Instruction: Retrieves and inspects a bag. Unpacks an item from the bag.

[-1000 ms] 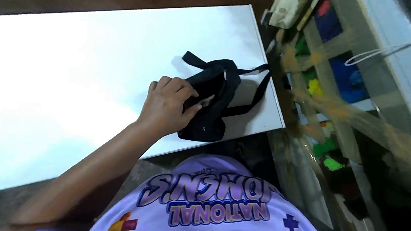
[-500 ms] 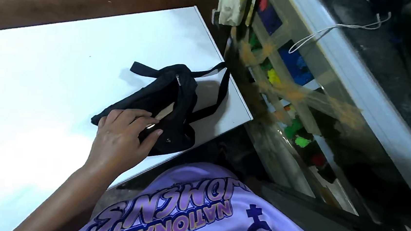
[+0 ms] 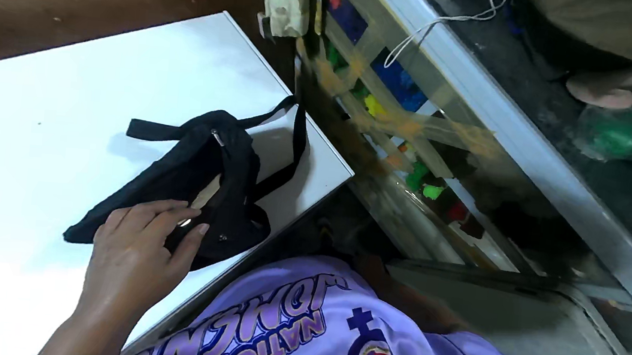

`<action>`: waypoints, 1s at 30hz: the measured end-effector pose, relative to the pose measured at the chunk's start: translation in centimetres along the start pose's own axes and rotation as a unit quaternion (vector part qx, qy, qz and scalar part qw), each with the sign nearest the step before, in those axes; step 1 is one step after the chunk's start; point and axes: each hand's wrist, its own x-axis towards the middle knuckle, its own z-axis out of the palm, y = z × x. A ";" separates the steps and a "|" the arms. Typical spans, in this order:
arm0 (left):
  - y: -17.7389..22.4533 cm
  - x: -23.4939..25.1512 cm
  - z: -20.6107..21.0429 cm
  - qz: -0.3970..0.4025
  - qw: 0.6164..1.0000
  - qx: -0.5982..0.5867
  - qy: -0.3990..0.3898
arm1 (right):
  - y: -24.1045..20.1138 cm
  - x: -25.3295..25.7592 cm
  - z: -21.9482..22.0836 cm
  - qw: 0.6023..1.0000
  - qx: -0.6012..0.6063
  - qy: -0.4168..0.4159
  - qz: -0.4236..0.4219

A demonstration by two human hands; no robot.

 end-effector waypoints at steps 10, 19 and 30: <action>0.0 0.5 -0.3 0.001 1.000 -0.001 -0.021 | 0.7 -1.0 -0.3 0.998 -0.006 0.052 -0.026; 1.9 1.7 -1.0 0.054 0.998 0.033 -0.030 | 4.5 -9.3 -8.9 1.000 0.012 -0.018 -0.019; 10.2 6.6 5.7 0.125 0.891 -0.178 -0.398 | -1.4 -10.6 -14.9 0.869 0.404 0.028 -0.284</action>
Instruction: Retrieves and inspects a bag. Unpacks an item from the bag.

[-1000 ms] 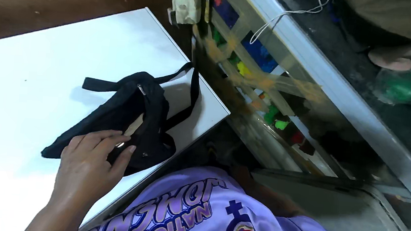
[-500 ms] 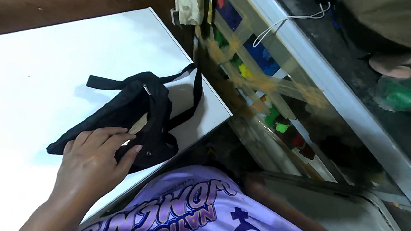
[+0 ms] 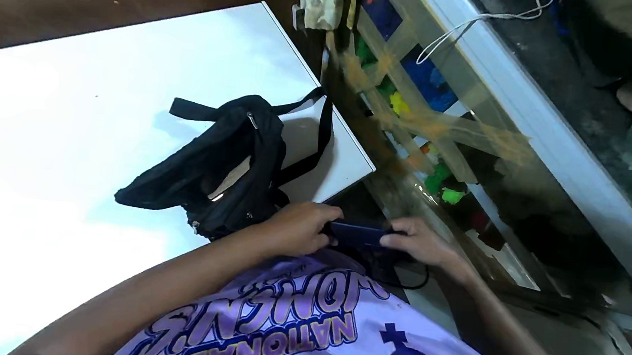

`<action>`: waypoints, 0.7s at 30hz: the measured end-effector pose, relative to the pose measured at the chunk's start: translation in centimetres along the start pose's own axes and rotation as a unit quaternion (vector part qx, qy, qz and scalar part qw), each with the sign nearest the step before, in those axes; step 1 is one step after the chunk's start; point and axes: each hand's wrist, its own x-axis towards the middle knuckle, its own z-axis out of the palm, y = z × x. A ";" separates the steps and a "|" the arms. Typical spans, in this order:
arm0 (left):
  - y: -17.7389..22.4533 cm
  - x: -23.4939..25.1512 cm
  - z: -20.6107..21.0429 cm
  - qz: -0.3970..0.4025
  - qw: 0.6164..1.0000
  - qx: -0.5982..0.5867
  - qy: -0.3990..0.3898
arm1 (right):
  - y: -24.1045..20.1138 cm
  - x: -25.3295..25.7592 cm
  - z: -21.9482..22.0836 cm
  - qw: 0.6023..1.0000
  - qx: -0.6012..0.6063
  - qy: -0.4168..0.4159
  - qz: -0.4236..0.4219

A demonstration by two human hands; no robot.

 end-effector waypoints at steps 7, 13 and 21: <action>-2.3 -3.4 0.6 -0.025 0.991 -0.017 0.129 | 18.3 -0.3 4.9 0.930 -0.274 -0.046 0.240; -1.6 -3.6 0.8 -0.082 0.984 -0.077 0.141 | 17.1 -2.0 8.3 0.976 -0.136 0.075 0.152; 0.2 -2.7 2.8 -0.103 0.975 -0.098 0.169 | 22.8 -1.4 7.5 0.958 -0.188 0.063 0.210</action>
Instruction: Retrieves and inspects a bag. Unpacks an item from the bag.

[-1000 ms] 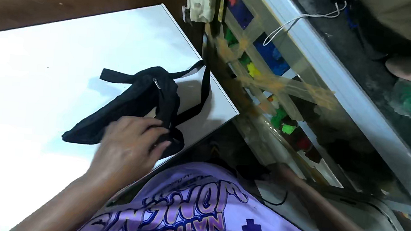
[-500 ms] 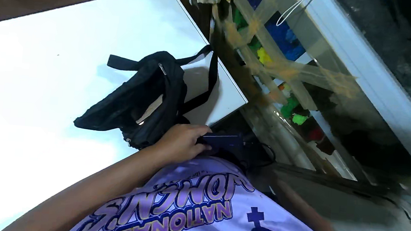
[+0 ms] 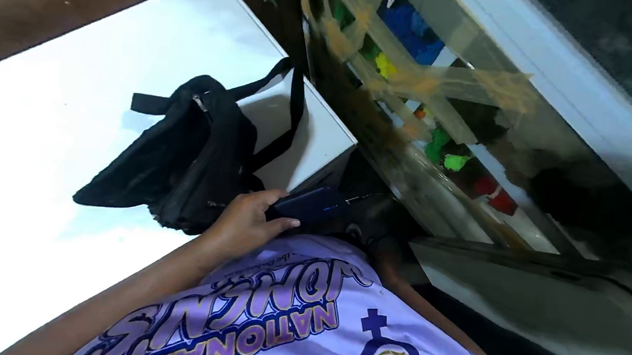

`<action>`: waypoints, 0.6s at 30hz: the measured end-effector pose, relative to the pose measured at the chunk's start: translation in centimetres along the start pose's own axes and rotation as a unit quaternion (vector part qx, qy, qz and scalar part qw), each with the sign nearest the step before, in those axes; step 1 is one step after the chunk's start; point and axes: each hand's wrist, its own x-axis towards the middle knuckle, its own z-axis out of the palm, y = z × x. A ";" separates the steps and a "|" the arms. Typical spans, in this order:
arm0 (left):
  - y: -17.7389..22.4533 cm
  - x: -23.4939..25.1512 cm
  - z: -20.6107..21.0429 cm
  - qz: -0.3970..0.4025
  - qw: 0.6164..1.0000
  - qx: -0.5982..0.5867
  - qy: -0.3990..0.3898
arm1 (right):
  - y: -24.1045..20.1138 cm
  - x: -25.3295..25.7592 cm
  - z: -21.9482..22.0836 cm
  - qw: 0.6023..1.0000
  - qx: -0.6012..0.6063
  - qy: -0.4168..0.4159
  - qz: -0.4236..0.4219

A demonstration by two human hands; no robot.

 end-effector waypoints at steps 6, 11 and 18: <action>4.5 2.0 3.9 0.143 0.965 -0.169 0.139 | 2.8 -1.5 -1.2 0.955 0.274 -0.111 0.012; 9.6 5.5 3.6 0.209 0.940 -0.215 0.164 | 6.0 -0.6 -1.4 0.979 0.201 -0.014 0.002; 10.7 6.3 8.4 0.165 0.967 -0.143 0.127 | 9.2 -0.6 -2.1 0.995 0.037 0.006 0.089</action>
